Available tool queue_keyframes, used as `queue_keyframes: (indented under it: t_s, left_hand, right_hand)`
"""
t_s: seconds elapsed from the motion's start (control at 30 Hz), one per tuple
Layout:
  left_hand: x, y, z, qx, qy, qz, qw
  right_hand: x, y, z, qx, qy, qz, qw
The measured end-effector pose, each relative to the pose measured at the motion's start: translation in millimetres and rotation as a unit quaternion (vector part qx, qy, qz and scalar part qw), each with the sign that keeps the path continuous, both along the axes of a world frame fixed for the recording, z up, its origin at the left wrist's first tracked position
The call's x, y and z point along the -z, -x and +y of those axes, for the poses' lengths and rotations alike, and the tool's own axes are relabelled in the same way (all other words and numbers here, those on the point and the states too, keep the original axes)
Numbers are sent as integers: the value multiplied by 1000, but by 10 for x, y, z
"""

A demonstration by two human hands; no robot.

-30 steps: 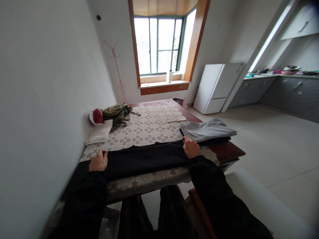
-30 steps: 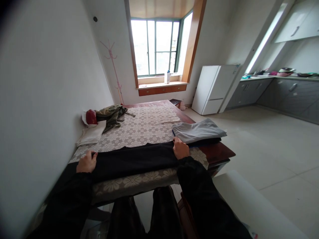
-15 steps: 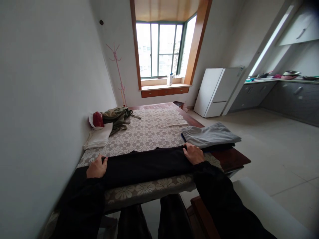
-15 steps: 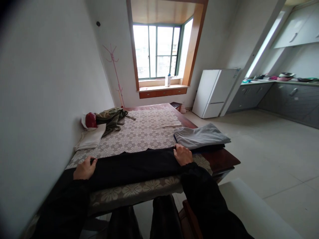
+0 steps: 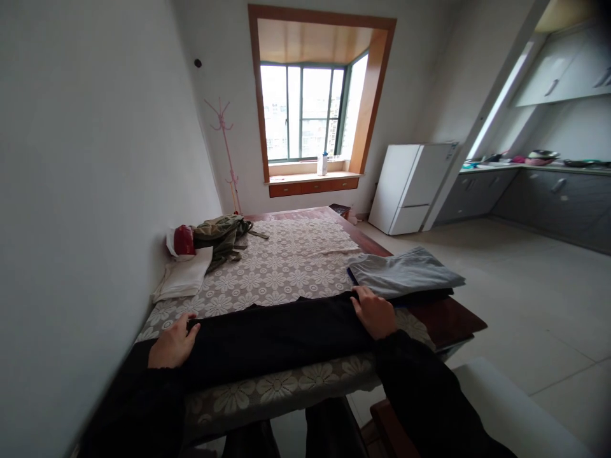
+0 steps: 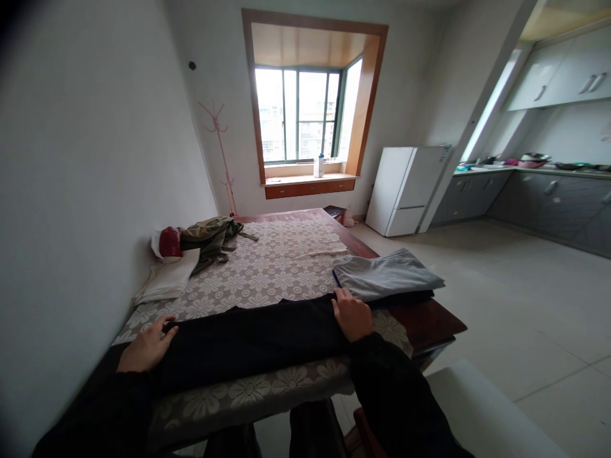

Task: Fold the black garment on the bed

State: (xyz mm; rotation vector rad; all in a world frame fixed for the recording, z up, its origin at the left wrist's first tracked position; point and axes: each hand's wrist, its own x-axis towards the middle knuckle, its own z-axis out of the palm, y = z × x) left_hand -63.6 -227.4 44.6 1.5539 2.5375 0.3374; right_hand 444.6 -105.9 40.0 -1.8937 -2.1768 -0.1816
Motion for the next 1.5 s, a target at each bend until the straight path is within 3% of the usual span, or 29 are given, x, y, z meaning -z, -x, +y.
queue_keyframes:
  t_s: [0.2, 0.47, 0.6, 0.67, 0.77, 0.9, 1.0, 1.2, 1.37, 1.5]
  left_hand:
    - [3, 35, 55, 58, -4, 3, 998]
    - [13, 1, 39, 41, -17, 24, 999]
    - [47, -48, 64, 65, -21, 80, 994]
    - [59, -221, 76, 84, -25, 110, 990]
    - [76, -712, 97, 139, -31, 146, 979]
    - [189, -1463, 164, 225, -51, 118, 966]
    - [345, -1772, 223, 231, -58, 112, 965]
    - [521, -1794, 261, 227, -45, 133, 964]
    - [473, -1807, 272, 221, -44, 141, 964]
    - [450, -1926, 313, 196, -25, 132, 972]
  right_hand:
    - [-62, 91, -23, -74, -82, -15, 994]
    - [38, 6, 207, -113, -24, -105, 988]
    - [-28, 54, 200, -141, 12, -81, 987]
    - [-69, 181, 130, -179, 26, -31, 983]
    - [-51, 516, -56, -229, 52, 45, 971]
    - [136, 977, -307, -243, 102, 88, 961]
    - [284, 1127, -376, -239, 119, 100, 959]
    - [362, 1094, -341, -242, 125, 109, 956]
    - [425, 1092, -326, -243, 122, 104, 957]
    - [565, 1264, -330, -208, 107, 94, 968]
